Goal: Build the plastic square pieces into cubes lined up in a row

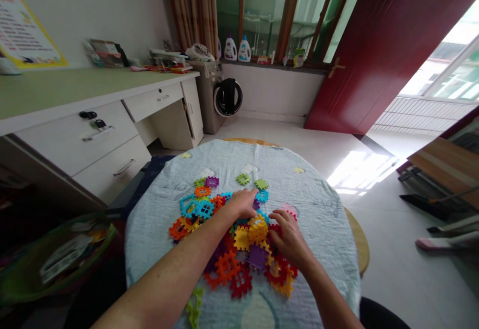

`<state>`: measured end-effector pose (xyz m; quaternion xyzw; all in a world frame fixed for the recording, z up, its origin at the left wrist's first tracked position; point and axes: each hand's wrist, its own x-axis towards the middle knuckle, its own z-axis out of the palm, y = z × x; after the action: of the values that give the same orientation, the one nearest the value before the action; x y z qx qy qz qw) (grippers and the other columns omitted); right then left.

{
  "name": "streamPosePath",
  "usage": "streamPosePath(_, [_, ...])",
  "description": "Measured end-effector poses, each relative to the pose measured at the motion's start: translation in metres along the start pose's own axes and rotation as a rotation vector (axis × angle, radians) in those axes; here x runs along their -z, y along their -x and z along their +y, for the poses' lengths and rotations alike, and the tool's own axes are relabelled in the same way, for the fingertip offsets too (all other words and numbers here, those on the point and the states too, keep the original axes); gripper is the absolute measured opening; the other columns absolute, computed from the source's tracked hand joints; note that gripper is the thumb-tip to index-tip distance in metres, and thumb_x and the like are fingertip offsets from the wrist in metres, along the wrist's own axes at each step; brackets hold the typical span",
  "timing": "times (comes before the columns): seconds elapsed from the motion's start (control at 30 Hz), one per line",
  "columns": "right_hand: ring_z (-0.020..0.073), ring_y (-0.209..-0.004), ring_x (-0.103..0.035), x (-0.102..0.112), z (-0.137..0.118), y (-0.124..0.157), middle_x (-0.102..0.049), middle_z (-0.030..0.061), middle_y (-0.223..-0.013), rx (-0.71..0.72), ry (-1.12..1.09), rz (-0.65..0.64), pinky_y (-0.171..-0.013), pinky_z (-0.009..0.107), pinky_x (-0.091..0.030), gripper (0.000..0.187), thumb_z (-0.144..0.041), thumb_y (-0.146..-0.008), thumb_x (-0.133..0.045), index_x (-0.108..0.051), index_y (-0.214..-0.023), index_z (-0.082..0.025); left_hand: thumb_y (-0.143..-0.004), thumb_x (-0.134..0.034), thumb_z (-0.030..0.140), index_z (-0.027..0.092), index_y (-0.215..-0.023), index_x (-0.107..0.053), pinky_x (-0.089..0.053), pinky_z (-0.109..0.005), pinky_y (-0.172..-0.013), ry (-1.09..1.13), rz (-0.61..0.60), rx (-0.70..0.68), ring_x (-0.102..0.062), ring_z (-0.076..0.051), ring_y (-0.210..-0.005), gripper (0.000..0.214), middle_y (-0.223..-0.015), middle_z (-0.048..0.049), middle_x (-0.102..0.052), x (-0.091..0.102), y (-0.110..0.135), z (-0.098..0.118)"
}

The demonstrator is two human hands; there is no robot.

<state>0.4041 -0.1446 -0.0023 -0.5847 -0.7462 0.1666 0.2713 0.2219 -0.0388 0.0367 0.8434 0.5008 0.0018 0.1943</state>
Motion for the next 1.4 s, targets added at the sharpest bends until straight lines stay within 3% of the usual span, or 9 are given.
streamPosePath(0.1, [0.0273,-0.118,-0.053,0.005,0.005,-0.001,-0.060,0.0129,-0.122,0.012,0.005,0.030,-0.103,0.048,-0.042,0.040,-0.014,-0.075,-0.053,-0.063,-0.114,-0.017,-0.060,-0.076,0.027,0.024,-0.123,-0.056,-0.047,-0.029,-0.082,0.104,-0.055,-0.126,-0.063,-0.024,-0.096,0.066,-0.105,-0.0047,-0.068,0.001,-0.002,0.000])
streamPosePath(0.23, [0.0279,-0.119,-0.052,0.010,0.009,-0.001,-0.060,0.0126,-0.120,0.043,0.011,0.076,-0.103,0.049,-0.043,0.037,-0.017,-0.077,-0.054,-0.062,-0.113,-0.019,-0.069,-0.063,0.015,0.019,-0.106,-0.065,-0.044,-0.023,-0.068,0.349,-0.077,-0.235,-0.060,-0.016,-0.074,0.037,-0.080,0.0002,-0.067,0.014,0.006,0.000])
streamPosePath(0.47, [0.0276,-0.126,-0.048,0.015,0.016,0.004,-0.058,0.0123,-0.122,0.038,0.016,0.109,-0.106,0.049,-0.040,0.033,-0.018,-0.079,-0.053,-0.061,-0.111,-0.020,-0.083,-0.056,0.027,0.017,-0.103,-0.061,-0.046,-0.024,-0.074,0.651,-0.061,-0.280,-0.061,-0.014,-0.079,0.023,-0.089,-0.0018,-0.068,0.057,0.048,-0.014])
streamPosePath(0.6, [0.0276,-0.124,-0.049,0.020,0.012,0.004,-0.058,0.0132,-0.123,0.034,0.007,0.068,-0.104,0.050,-0.040,0.034,-0.019,-0.080,-0.053,-0.061,-0.113,-0.019,-0.087,-0.051,0.027,0.020,-0.100,-0.062,-0.047,-0.028,-0.078,0.464,0.097,-0.229,-0.061,-0.015,-0.083,0.018,-0.090,-0.0017,-0.068,0.062,0.085,-0.025])
streamPosePath(0.8, [0.0271,-0.120,-0.051,0.013,-0.012,0.002,-0.062,0.0113,-0.124,0.056,-0.017,-0.102,-0.105,0.048,-0.037,0.041,-0.020,-0.078,-0.061,-0.060,-0.120,-0.020,-0.082,-0.042,0.009,0.022,-0.092,-0.064,-0.045,-0.035,-0.090,0.134,0.339,-0.227,-0.060,-0.020,-0.094,0.027,-0.097,-0.0038,-0.068,0.036,0.133,-0.049])
streamPosePath(0.97, [0.0255,-0.106,-0.057,0.005,-0.023,-0.002,-0.064,0.0095,-0.109,-0.019,-0.010,-0.198,-0.095,0.041,-0.043,0.048,-0.019,-0.074,-0.069,-0.060,-0.122,-0.021,-0.071,-0.045,0.002,0.025,-0.096,-0.065,-0.041,-0.041,-0.100,-0.022,0.290,-0.169,-0.058,-0.021,-0.102,0.039,-0.105,-0.0020,-0.067,0.014,0.162,-0.066])
streamPosePath(1.1, [0.0220,-0.096,-0.058,0.010,-0.019,-0.004,-0.063,0.0066,-0.098,-0.047,-0.022,-0.105,-0.088,0.036,-0.044,0.028,-0.016,-0.076,-0.063,-0.064,-0.104,-0.020,-0.067,-0.047,0.004,0.028,-0.109,-0.065,-0.033,-0.047,-0.111,-0.071,0.271,-0.167,-0.052,-0.023,-0.118,0.052,-0.122,-0.0024,-0.063,0.006,0.175,-0.070])
streamPosePath(1.27, [0.0186,-0.084,-0.061,0.027,-0.001,-0.001,-0.066,0.0031,-0.090,-0.096,-0.102,-0.035,-0.079,0.032,-0.046,0.019,-0.023,-0.083,-0.054,-0.061,-0.100,-0.022,-0.074,-0.063,0.026,0.036,-0.131,-0.055,-0.030,-0.056,-0.114,-0.047,0.344,-0.127,-0.036,-0.033,-0.137,0.058,-0.147,-0.0034,-0.045,-0.014,0.196,-0.064])
streamPosePath(1.4, [0.0176,-0.080,-0.062,0.037,0.009,0.000,-0.066,0.0023,-0.088,-0.114,-0.132,0.053,-0.077,0.031,-0.047,0.016,-0.026,-0.083,-0.051,-0.058,-0.097,-0.023,-0.060,-0.079,0.050,0.038,-0.149,-0.031,-0.031,-0.065,-0.110,-0.051,0.417,-0.026,-0.020,-0.046,-0.143,0.102,-0.162,-0.0077,-0.016,-0.051,0.220,-0.060])
